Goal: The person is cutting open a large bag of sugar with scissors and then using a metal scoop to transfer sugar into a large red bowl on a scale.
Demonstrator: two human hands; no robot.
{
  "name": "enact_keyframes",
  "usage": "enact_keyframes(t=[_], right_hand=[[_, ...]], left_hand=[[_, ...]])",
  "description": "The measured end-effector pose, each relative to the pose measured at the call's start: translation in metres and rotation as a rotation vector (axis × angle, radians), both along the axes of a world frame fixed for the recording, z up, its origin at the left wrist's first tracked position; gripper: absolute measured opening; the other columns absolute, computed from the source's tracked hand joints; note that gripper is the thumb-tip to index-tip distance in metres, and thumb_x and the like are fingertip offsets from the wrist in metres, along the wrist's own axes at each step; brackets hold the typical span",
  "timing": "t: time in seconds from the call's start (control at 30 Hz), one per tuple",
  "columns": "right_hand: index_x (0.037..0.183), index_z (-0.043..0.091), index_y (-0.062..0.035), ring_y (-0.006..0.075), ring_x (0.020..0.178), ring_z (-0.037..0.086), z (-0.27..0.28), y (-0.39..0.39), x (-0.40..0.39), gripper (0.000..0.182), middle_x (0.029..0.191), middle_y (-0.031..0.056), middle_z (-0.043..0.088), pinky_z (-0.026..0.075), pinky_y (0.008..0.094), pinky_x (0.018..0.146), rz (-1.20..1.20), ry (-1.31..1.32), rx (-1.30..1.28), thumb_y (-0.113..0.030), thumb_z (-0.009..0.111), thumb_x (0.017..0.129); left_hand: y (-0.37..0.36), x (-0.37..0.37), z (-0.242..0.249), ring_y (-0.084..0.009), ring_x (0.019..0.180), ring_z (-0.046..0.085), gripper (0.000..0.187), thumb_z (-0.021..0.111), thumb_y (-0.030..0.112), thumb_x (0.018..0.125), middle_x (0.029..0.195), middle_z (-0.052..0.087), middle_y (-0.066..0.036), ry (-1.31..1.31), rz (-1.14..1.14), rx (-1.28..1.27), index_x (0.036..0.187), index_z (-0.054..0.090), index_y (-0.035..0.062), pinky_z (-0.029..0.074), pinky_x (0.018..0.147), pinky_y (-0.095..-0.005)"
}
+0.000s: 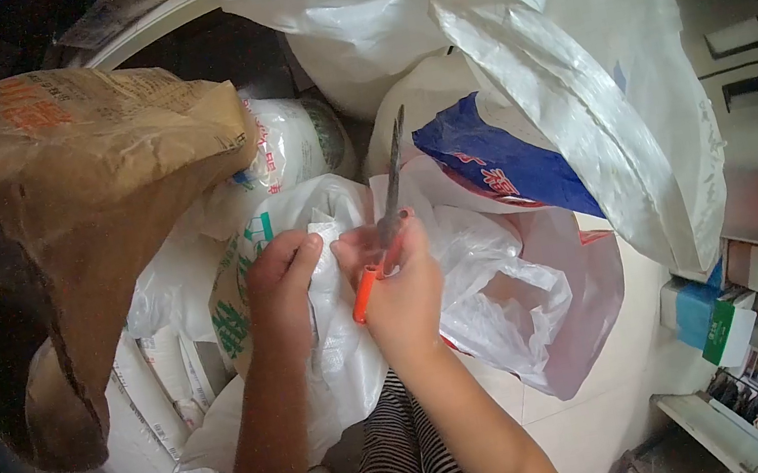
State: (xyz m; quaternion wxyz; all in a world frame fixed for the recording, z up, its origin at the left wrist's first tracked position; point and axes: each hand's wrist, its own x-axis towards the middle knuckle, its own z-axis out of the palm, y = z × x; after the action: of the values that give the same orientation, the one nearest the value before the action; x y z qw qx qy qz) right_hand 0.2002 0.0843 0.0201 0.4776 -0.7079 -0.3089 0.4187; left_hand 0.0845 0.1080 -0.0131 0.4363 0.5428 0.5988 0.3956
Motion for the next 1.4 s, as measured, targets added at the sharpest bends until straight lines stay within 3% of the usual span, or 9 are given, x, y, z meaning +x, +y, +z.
enact_keyframes(t=[0.23,0.37,0.47,0.57,0.67,1.07,1.2,1.23,1.4], right_hand=[[0.096,0.054,-0.0015,0.016,0.067,0.06,0.002,-0.005,0.005,0.033,0.077,0.0084,0.065,0.047,0.0282,0.063,-0.029,-0.138,-0.022,-0.016,0.076,0.076],[0.082,0.043,-0.0081,0.0096,0.069,0.053,-0.012,-0.013,0.002,0.029,0.087,0.007,0.067,0.043,0.0229,0.064,-0.002,-0.303,0.017,-0.001,0.071,0.076],[0.082,0.042,-0.0079,0.008,0.068,0.052,-0.005,-0.013,0.001,0.03,0.086,0.0069,0.067,0.043,0.0224,0.062,-0.02,-0.131,-0.033,-0.001,0.071,0.076],[0.091,0.055,-0.0026,0.0126,0.062,0.056,-0.003,-0.012,-0.002,0.026,0.071,0.0053,0.06,0.046,0.0269,0.06,-0.079,-0.087,0.037,-0.011,0.074,0.075],[0.092,0.055,-0.0035,0.0124,0.064,0.057,-0.007,-0.013,0.004,0.023,0.073,0.0041,0.062,0.047,0.0263,0.062,-0.057,0.05,-0.019,-0.008,0.071,0.076],[0.094,0.049,-0.0031,0.0144,0.071,0.054,-0.025,-0.022,0.004,0.031,0.074,0.0026,0.055,0.045,0.0297,0.069,0.009,-0.038,0.145,-0.008,0.069,0.072],[0.092,0.045,-0.0034,0.0106,0.068,0.047,-0.012,-0.03,0.005,0.027,0.08,0.001,0.046,0.041,0.0235,0.064,-0.097,0.096,0.167,0.003,0.063,0.073],[0.091,0.041,-0.0048,0.0084,0.068,0.042,-0.003,-0.035,0.009,0.027,0.083,0.0005,0.041,0.039,0.0197,0.062,-0.102,0.358,0.118,0.008,0.058,0.075],[0.096,0.04,-0.0073,0.0087,0.073,0.041,-0.007,-0.079,0.029,0.034,0.084,0.001,0.038,0.039,0.021,0.064,-0.168,-0.044,0.212,0.016,0.052,0.075]], left_hand=[[-0.009,0.007,-0.004,-0.0144,0.079,0.058,0.016,0.064,0.011,0.086,0.084,0.063,-0.007,-0.06,0.023,-0.065,0.094,0.064,-0.002,0.046,0.073,-0.0272],[-0.012,0.01,-0.002,-0.0126,0.076,0.057,0.014,0.064,0.011,0.086,0.081,0.063,-0.006,-0.073,0.041,-0.089,0.092,0.065,-0.0021,0.047,0.071,-0.0263],[-0.017,0.012,-0.006,-0.0125,0.076,0.058,0.013,0.065,0.009,0.085,0.08,0.063,-0.006,-0.08,0.076,-0.057,0.091,0.065,-0.0024,0.047,0.07,-0.0261],[-0.026,0.014,-0.015,-0.0129,0.077,0.058,0.014,0.066,0.009,0.085,0.083,0.063,-0.007,-0.103,0.129,-0.002,0.091,0.064,-0.0031,0.047,0.071,-0.0262],[-0.029,0.013,-0.018,-0.0131,0.078,0.058,0.014,0.067,0.008,0.084,0.085,0.062,-0.007,-0.109,0.121,-0.005,0.092,0.064,-0.0033,0.047,0.071,-0.0259],[-0.036,0.018,-0.024,-0.0122,0.077,0.057,0.015,0.065,0.009,0.085,0.087,0.063,-0.005,-0.178,0.162,-0.057,0.096,0.064,-0.003,0.046,0.071,-0.0254],[-0.019,0.007,-0.01,-0.0138,0.08,0.058,0.019,0.064,0.013,0.086,0.087,0.065,-0.007,-0.172,0.186,-0.093,0.095,0.065,-0.0038,0.046,0.075,-0.0265],[-0.014,0.006,-0.003,-0.0143,0.08,0.059,0.02,0.064,0.014,0.087,0.086,0.066,-0.007,-0.203,0.214,-0.129,0.095,0.065,-0.0041,0.046,0.076,-0.0267],[-0.002,0.001,0.001,-0.0173,0.084,0.061,0.024,0.064,0.017,0.087,0.089,0.068,-0.01,-0.086,0.166,-0.112,0.097,0.066,-0.0047,0.046,0.08,-0.0283]])
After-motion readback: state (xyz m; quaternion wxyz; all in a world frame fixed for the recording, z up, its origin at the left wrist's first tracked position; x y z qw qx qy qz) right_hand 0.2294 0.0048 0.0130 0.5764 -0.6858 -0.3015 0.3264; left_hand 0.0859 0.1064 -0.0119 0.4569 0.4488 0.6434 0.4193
